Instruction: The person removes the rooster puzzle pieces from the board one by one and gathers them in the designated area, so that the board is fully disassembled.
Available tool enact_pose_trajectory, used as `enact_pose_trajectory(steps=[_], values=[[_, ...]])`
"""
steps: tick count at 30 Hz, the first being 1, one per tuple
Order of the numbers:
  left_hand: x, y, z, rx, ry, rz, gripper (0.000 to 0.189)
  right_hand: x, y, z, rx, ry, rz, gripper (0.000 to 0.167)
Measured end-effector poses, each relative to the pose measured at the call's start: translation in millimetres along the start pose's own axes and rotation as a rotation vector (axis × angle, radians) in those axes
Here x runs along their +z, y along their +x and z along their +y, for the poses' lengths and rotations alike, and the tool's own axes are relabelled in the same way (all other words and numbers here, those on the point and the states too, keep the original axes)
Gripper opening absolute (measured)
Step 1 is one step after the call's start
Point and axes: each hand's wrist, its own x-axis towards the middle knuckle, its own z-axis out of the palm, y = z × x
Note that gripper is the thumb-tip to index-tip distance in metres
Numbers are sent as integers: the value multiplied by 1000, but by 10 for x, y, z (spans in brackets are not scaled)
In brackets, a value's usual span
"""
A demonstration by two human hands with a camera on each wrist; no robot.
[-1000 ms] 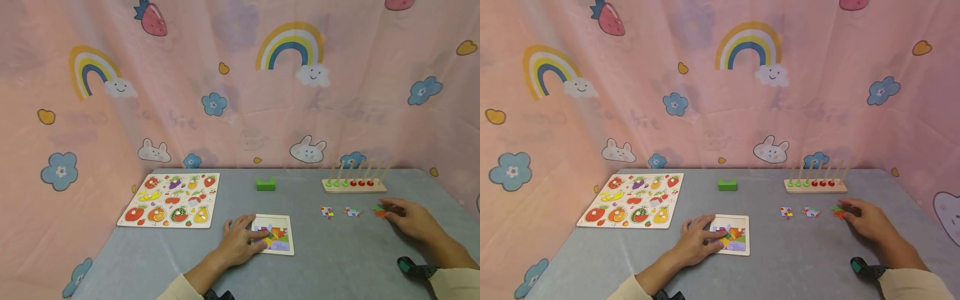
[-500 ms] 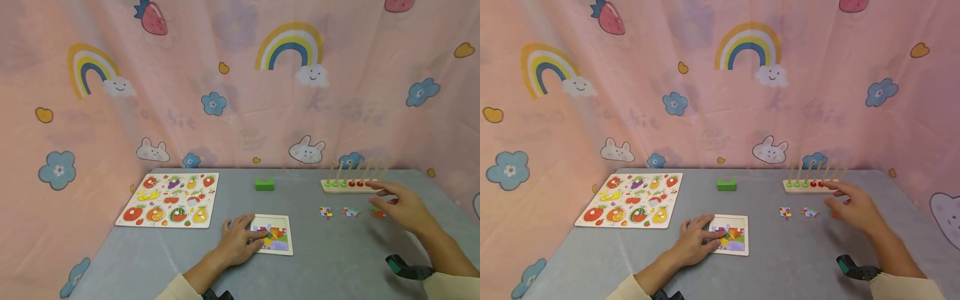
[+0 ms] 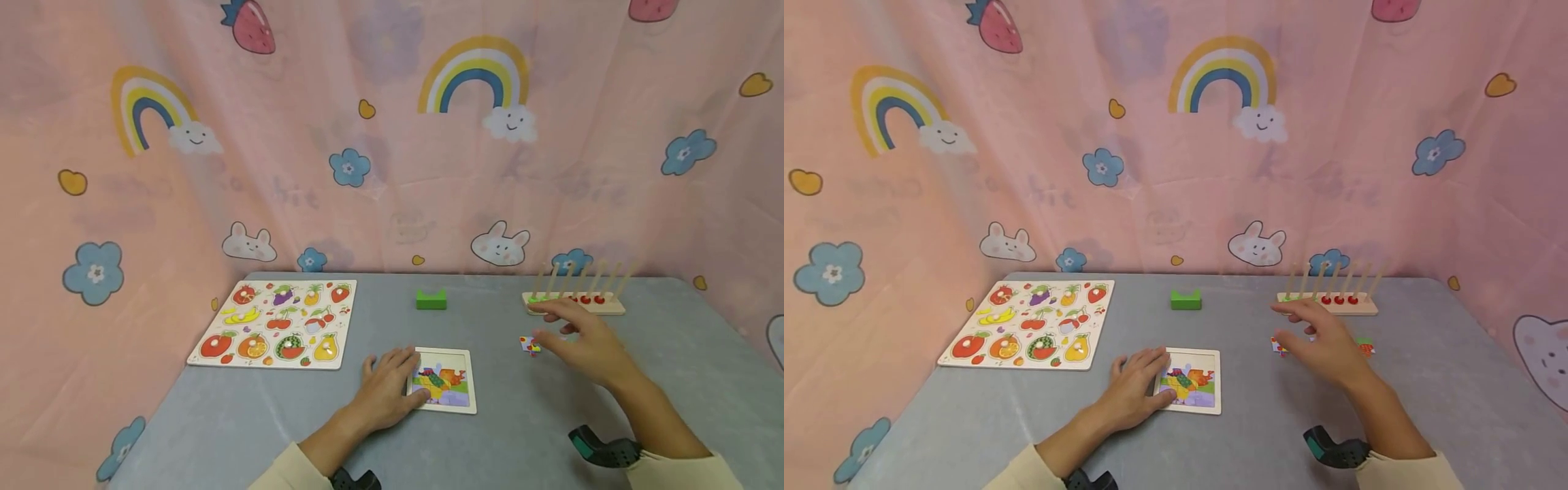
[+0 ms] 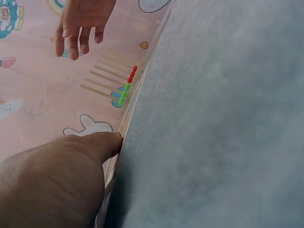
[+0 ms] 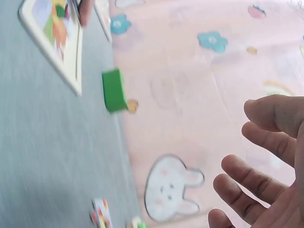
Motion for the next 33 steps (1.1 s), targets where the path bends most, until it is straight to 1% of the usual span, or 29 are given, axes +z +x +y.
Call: enact_pose_trajectory(steps=[5, 9, 12, 16, 22, 26, 30, 33], values=[[3, 15, 18, -20, 11, -6, 68, 204, 40, -155, -38, 28, 2, 37], [-9, 22, 26, -27, 12, -11, 68, 365, 80, -236, -108, 64, 9, 34], [-19, 21, 29, -25, 9, -9, 67, 470, 113, -291, -132, 106, -9, 33], [-26, 14, 26, -19, -17, 0, 65, 585, 140, -395, -114, 151, -40, 33], [-38, 19, -6, -35, -115, 24, 64, 747, 162, -507, -96, 221, -72, 34], [-58, 30, -26, -56, -177, 12, 65, 855, 165, -522, -83, 247, -93, 32], [-77, 41, -52, -76, -240, -7, 64, 942, 171, -516, -84, 239, -102, 31], [-84, 50, -68, -74, -262, -15, 63, 997, 174, -510, -85, 238, -109, 31]])
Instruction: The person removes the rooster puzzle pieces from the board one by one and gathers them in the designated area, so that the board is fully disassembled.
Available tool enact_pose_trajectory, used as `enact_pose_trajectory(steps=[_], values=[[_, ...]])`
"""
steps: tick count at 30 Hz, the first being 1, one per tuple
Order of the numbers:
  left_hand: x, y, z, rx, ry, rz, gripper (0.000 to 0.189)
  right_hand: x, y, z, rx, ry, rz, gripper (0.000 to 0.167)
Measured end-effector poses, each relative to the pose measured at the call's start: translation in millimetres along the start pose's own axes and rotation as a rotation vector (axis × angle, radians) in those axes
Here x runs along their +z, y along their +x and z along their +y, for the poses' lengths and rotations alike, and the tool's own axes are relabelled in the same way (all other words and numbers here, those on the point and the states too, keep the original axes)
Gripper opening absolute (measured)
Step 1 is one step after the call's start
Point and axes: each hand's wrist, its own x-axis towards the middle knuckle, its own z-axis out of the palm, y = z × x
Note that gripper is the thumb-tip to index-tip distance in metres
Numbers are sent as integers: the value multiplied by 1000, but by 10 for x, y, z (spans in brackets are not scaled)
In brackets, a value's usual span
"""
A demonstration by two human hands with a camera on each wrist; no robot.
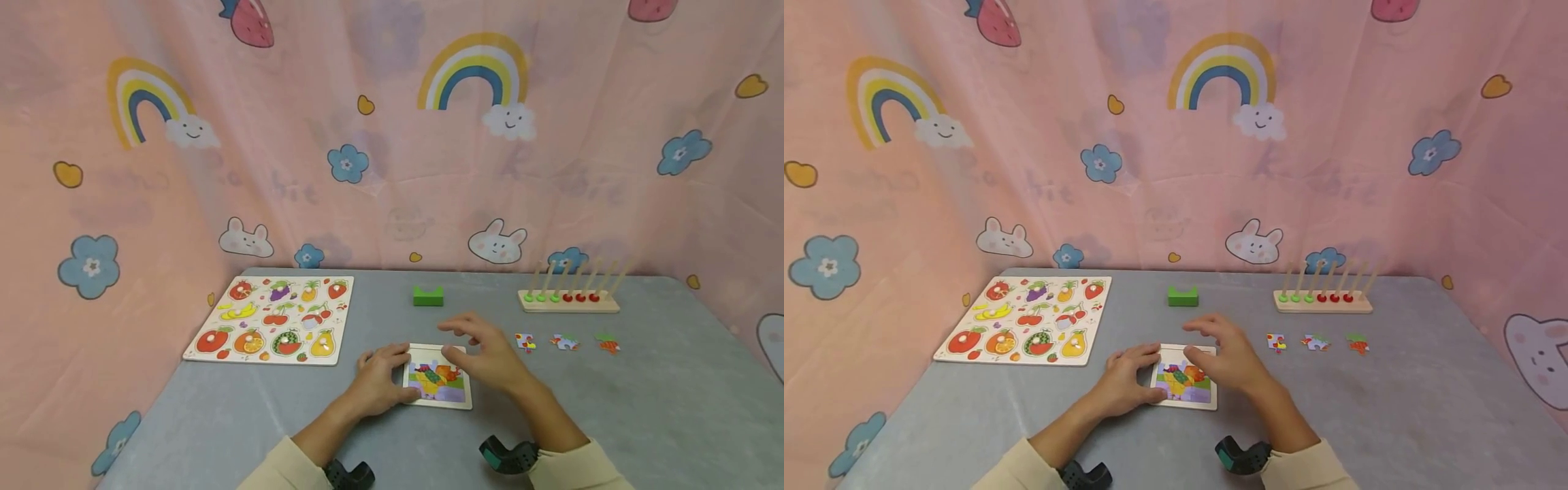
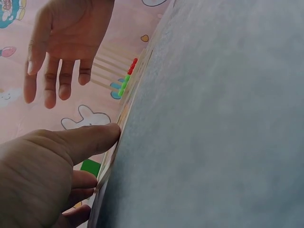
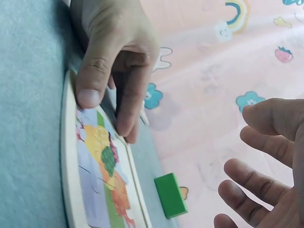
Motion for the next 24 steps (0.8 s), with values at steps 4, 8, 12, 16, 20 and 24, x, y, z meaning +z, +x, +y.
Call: enact_pose_trajectory(steps=[4, 8, 12, 16, 20, 24], values=[[-12, 6, -14, 17, -8, -2, 62, 89, 18, 20, 14, 3, -12, 31], [-25, 3, -20, 25, -9, -3, 62, 177, 37, 23, 53, 10, -23, 31], [-29, 4, -28, 23, 5, -7, 63, 254, 54, 45, 75, 25, -28, 31], [-29, 10, -26, 29, 17, -2, 62, 330, 42, 107, 59, 44, -22, 31], [-23, 7, -23, 43, 32, 4, 61, 418, 2, 193, 30, 47, -16, 31], [-23, -1, -26, 41, 40, 0, 62, 489, -31, 265, -23, 36, -16, 30]])
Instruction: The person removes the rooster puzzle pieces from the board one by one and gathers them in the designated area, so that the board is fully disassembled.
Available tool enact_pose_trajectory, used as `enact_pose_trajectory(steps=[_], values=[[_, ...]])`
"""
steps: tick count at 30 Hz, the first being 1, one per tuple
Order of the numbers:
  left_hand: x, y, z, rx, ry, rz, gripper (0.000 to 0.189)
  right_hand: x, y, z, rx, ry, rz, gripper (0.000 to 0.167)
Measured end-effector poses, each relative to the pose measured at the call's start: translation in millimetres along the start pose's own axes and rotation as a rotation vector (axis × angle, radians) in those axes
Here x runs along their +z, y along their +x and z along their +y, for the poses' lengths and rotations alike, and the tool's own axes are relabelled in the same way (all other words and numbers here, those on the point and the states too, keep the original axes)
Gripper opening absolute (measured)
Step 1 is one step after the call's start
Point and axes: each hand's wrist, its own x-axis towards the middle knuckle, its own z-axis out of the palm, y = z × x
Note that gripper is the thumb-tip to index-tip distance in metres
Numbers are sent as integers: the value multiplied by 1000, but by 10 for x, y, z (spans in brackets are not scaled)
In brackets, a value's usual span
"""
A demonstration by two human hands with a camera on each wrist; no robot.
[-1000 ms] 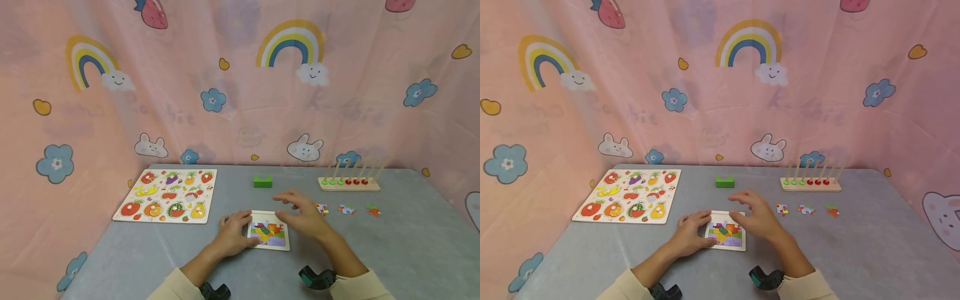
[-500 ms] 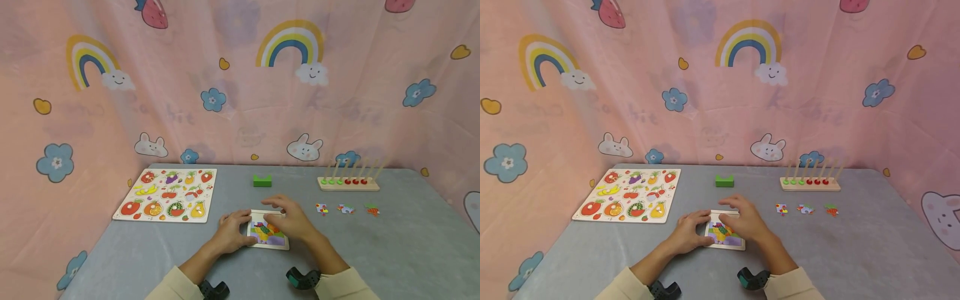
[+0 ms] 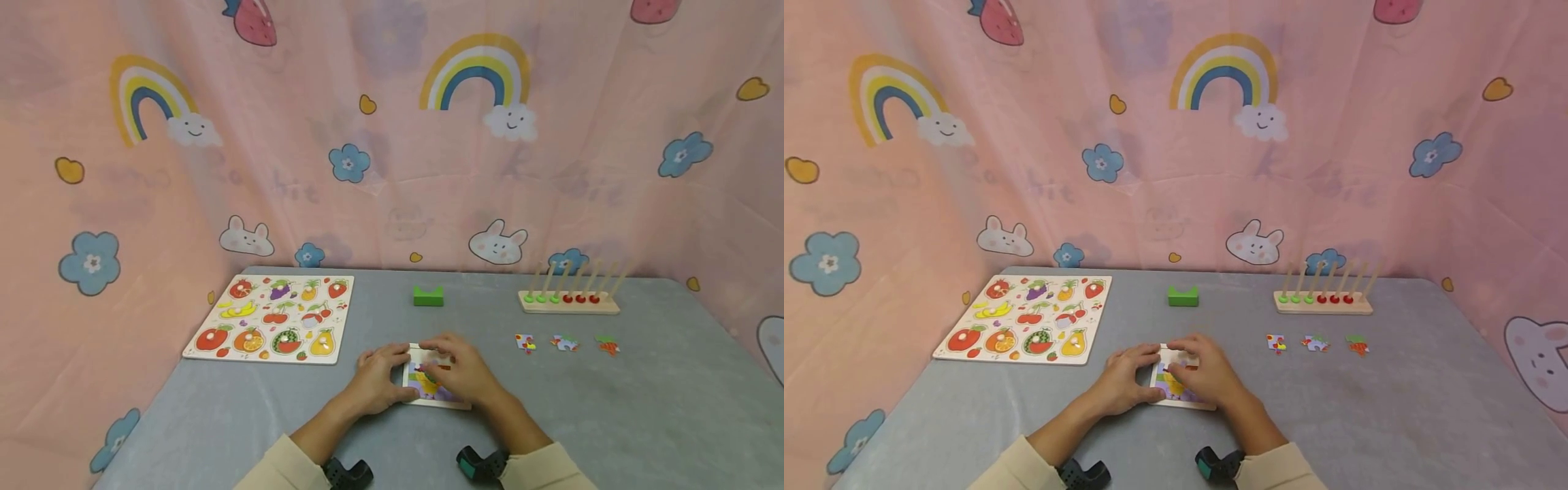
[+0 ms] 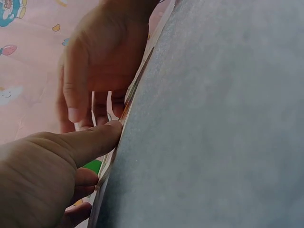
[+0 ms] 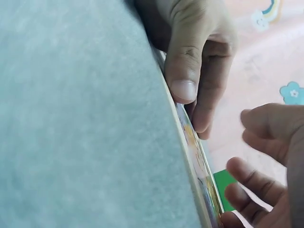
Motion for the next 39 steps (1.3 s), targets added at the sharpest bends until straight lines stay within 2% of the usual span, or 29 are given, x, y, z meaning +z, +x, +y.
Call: enact_pose_trajectory(steps=[7, 13, 16, 28, 39], values=[[-2, 2, 10, 0, 6, -10, 63, 36, -50, 33, 48, -138, -65, 31], [-15, 2, 13, -4, 12, -7, 62, 57, -51, 31, -25, -253, -104, 29], [-13, 2, 16, -6, 8, -11, 63, 57, -63, 31, -29, -282, -109, 27], [-5, 0, 10, 3, -16, -9, 62, 68, -59, -29, -2, -299, -112, 21], [-2, -3, 12, 7, -8, -11, 62, 104, -58, -8, -48, -290, -35, 22]])
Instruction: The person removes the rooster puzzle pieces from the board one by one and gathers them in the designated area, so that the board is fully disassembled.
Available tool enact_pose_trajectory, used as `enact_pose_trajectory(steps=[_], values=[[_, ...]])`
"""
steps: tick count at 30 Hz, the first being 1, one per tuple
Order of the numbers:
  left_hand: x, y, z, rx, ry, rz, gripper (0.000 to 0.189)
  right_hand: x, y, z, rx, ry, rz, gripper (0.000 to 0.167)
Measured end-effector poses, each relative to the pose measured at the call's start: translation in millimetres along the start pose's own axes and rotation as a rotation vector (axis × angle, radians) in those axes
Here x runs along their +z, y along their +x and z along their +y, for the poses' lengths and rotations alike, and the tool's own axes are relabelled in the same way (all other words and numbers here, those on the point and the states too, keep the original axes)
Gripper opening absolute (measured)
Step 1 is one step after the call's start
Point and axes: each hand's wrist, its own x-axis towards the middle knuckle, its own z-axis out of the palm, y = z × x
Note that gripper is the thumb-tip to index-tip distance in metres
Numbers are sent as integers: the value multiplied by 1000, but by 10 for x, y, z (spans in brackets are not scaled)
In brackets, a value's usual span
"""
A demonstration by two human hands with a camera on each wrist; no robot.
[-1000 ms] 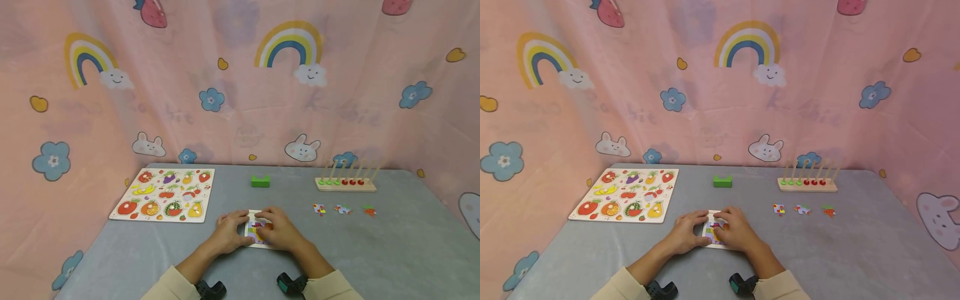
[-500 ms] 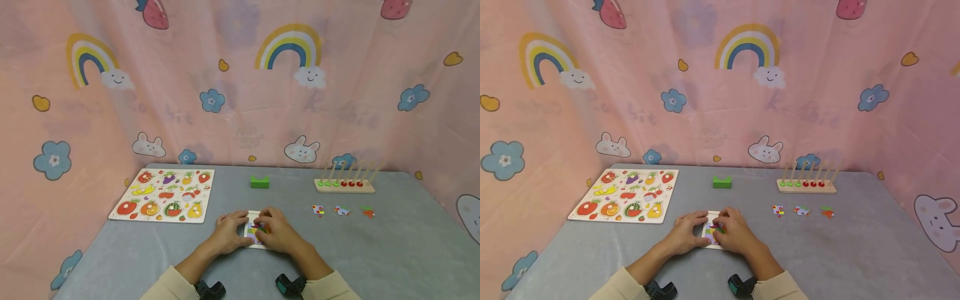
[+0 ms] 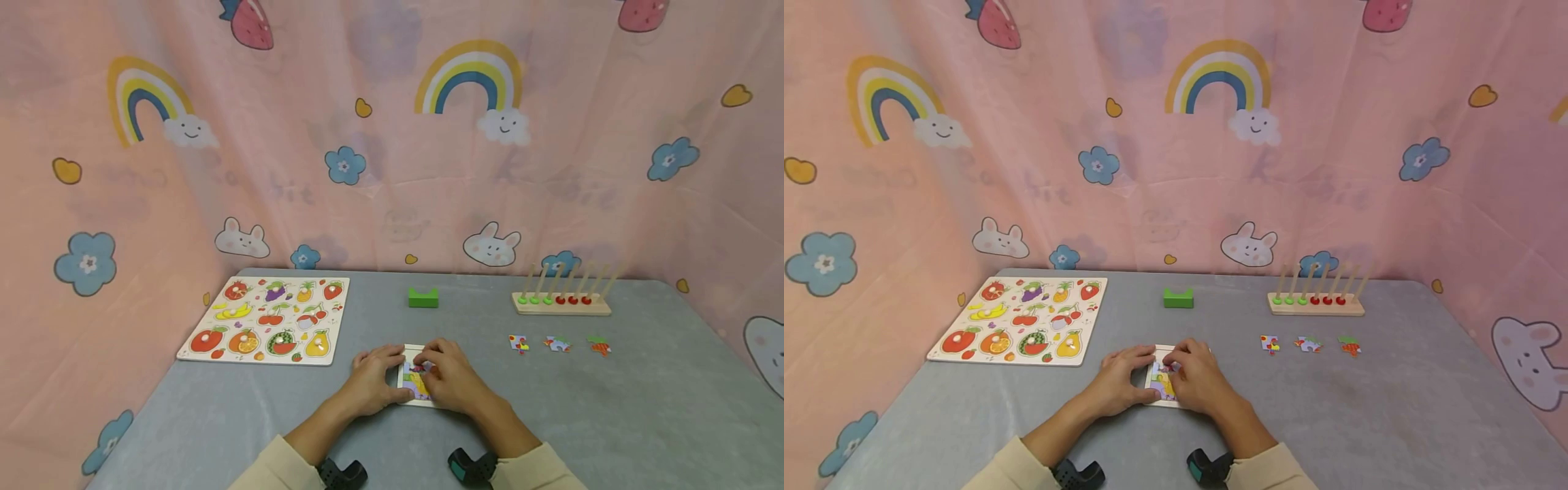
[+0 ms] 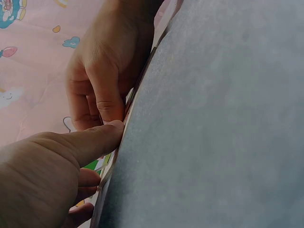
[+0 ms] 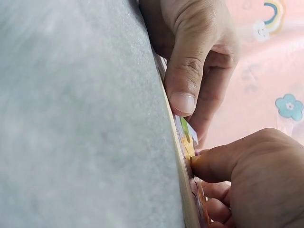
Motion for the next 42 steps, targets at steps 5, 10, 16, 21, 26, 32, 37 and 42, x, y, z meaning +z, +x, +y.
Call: enact_pose_trajectory(steps=[5, 10, 16, 21, 26, 32, 37, 42], values=[[-1, 3, 4, -3, 2, 0, 62, -3, -4, -2, 0, 18, 15, 21], [-3, -2, 8, -5, 2, 0, 62, -15, -6, 14, -45, 7, 9, 22], [-8, -5, 8, 1, 3, 7, 61, -24, -4, 5, -70, -20, -12, 25], [3, -1, 4, 6, 7, -1, 61, -30, -14, -7, -72, -30, -33, 27], [7, 0, 2, -4, 16, -9, 62, -43, -5, -27, -45, -28, -57, 27], [9, -1, 3, -9, 20, -12, 63, -38, -7, -28, -62, -32, -52, 26], [2, -8, -7, -3, 30, 5, 62, -37, 1, -16, -112, -16, -19, 28], [9, -7, -14, -4, 30, 2, 63, -82, 7, 1, -75, 52, -9, 29]])
